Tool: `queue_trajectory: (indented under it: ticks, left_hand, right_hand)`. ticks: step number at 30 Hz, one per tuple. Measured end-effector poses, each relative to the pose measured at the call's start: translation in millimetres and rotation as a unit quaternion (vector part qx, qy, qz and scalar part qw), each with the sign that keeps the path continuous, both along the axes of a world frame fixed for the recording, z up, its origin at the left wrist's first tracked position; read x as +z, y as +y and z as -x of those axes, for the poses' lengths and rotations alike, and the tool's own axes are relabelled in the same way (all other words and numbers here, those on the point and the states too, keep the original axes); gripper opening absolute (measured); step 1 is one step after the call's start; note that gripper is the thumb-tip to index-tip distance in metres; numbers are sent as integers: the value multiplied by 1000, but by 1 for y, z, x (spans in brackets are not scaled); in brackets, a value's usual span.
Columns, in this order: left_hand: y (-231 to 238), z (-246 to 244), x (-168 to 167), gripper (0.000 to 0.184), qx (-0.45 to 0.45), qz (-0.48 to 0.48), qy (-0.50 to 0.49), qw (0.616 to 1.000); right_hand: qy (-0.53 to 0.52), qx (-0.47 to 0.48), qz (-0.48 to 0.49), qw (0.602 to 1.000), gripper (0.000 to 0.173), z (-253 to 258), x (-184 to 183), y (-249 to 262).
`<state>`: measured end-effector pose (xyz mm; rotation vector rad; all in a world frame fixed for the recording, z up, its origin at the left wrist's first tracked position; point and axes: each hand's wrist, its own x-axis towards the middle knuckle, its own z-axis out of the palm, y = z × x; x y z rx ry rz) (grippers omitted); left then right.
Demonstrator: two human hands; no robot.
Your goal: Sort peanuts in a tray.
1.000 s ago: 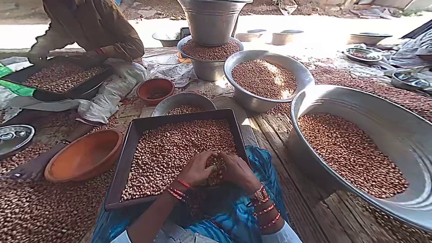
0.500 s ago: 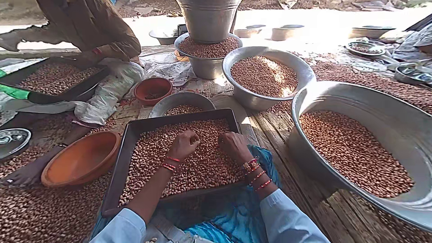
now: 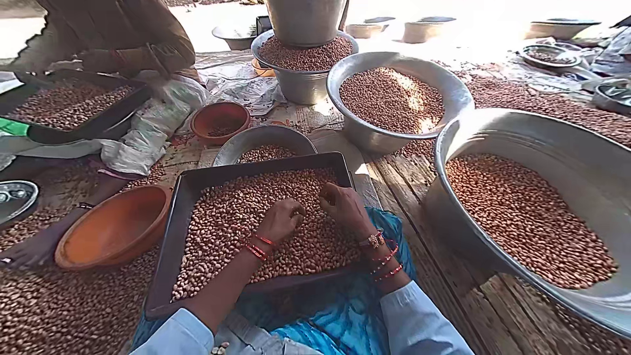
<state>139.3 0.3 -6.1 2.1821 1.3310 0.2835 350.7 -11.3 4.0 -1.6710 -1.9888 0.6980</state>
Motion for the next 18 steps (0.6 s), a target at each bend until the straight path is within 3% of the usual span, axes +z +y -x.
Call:
queue_trajectory:
  ticks: [2,4,8,12,16,18]
  left_hand:
    - [4,8,1,17,43,32,-67,996]
    - [7,16,3,16,74,54,-98,991]
    - [0,11,1,18,22,-14,-23,999]
    - [-2,0,-1,23,-17,-2,53,998]
    - [2,18,8,21,65,63,-158,983]
    - [-1,26,12,30,68,111,-230,964]
  right_hand:
    - [124,-42,-38,991,27,-4,-1,-1]
    - [152,-49,-14,987,26,-8,5,-9]
    - [16,26,47,998,26,-2,9,-27]
    - [-62,50,66,995,25,15,7,-36]
    - [-93,71,90,989,26,22,3,-37]
    - [-91,76,87,989,25,21,2,-38]
